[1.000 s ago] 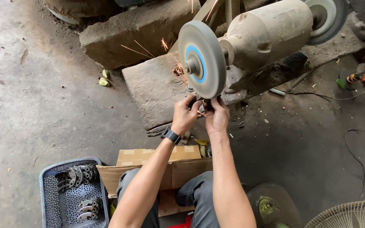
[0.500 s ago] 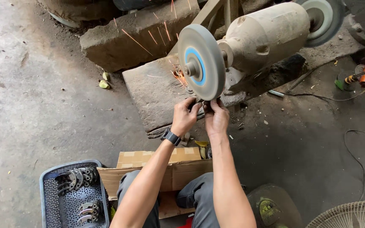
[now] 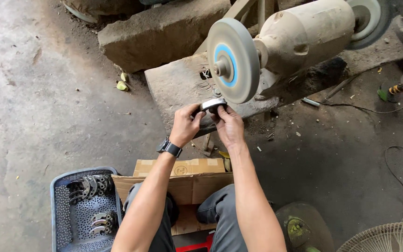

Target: The person sits on a low stool and uses a bench grinder to smooth the edges of small metal parts. They hold each part with both hands against the spinning wheel, generating sparks, then place the finished pieces into a blue plastic basket.

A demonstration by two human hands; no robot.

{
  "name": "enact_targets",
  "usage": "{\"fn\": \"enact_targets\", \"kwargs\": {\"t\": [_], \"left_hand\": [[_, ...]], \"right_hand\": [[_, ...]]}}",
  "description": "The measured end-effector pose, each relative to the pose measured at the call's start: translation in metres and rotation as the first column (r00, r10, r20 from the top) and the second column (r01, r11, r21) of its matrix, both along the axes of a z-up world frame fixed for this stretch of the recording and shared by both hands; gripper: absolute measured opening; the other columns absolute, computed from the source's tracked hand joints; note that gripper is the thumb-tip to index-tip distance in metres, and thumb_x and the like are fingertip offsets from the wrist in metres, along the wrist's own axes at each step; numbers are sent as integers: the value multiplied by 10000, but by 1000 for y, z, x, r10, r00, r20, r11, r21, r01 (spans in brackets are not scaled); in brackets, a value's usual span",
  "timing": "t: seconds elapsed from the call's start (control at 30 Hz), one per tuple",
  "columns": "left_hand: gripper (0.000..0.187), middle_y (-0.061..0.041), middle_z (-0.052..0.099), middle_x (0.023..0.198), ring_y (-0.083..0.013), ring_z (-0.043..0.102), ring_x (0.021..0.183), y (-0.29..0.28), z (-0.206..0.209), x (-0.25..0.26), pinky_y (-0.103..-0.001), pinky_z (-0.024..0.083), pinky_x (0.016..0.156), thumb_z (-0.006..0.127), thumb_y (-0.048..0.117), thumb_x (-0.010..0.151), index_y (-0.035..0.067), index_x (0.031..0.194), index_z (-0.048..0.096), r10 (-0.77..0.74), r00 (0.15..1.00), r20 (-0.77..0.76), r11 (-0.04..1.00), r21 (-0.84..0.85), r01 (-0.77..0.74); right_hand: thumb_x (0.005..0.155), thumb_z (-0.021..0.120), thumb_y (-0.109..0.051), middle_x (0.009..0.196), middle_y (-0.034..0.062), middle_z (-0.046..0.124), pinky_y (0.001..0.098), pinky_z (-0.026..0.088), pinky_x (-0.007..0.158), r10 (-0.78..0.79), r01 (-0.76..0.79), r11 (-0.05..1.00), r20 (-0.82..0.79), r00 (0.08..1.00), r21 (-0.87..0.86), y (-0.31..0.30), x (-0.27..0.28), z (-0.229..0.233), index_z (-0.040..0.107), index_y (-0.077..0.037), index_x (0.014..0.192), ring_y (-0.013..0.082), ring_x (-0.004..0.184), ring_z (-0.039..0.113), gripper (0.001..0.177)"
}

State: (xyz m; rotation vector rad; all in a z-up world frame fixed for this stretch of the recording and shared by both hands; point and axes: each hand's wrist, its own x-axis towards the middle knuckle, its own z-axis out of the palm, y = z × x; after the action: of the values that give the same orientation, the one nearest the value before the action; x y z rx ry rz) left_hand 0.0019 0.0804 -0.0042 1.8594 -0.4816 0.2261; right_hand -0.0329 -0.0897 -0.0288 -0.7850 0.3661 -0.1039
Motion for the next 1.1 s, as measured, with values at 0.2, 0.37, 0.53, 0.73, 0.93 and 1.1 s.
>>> {"fn": "enact_targets", "kwargs": {"t": [0.2, 0.37, 0.53, 0.73, 0.93, 1.1], "left_hand": [[167, -243, 700, 832, -347, 696, 709, -32, 8, 2, -385, 531, 648, 751, 89, 873, -17, 1000, 730, -83, 991, -106, 997, -7, 83], [153, -232, 698, 802, -327, 700, 673, -25, 13, 1, -369, 531, 642, 737, 79, 877, -20, 994, 734, -50, 988, -144, 999, -19, 47], [167, -206, 730, 827, -301, 735, 688, -26, 15, 1, -355, 547, 657, 726, 68, 871, -20, 1013, 735, -23, 986, -164, 998, -54, 15], [191, -234, 730, 933, -382, 727, 846, -57, 6, 7, -401, 564, 756, 735, 44, 861, -29, 1036, 719, -28, 999, 20, 995, -96, 30], [169, -232, 717, 911, -399, 717, 840, -26, 12, 3, -420, 554, 734, 738, 40, 843, -31, 995, 713, 0, 999, -49, 998, -59, -3], [188, -222, 717, 938, -401, 712, 853, 12, 14, 4, -425, 545, 746, 731, 47, 859, -23, 1030, 697, 18, 1000, 9, 1000, 11, -18]], "right_hand": [[988, 649, -78, 1075, 42, 726, 288, 548, 797, -147, 148, 989, 35, 988, -16, -26, 3, -8, 699, -46, 1154, 140, 919, 662, 177], [1007, 660, -80, 1039, 46, 721, 279, 533, 776, -122, 126, 990, 52, 991, -65, -13, 8, -8, 710, -39, 1164, 138, 858, 641, 170], [1019, 670, -77, 982, 49, 707, 287, 517, 752, -114, 117, 988, 40, 993, -97, -9, 8, -7, 699, -15, 1151, 144, 839, 640, 148], [979, 636, -55, 1007, 66, 700, 292, 530, 778, -271, 270, 960, 3, 963, 77, -32, 8, -13, 690, 3, 1174, 153, 856, 632, 210], [997, 648, -60, 1027, 55, 688, 291, 524, 765, -193, 193, 981, 25, 981, 13, -9, 13, -15, 699, 0, 1204, 157, 869, 623, 222], [1011, 616, -81, 1055, 73, 719, 307, 557, 787, 0, 1, 1000, -47, 999, 18, 14, 10, 3, 688, -22, 1151, 182, 927, 693, 169]]}}
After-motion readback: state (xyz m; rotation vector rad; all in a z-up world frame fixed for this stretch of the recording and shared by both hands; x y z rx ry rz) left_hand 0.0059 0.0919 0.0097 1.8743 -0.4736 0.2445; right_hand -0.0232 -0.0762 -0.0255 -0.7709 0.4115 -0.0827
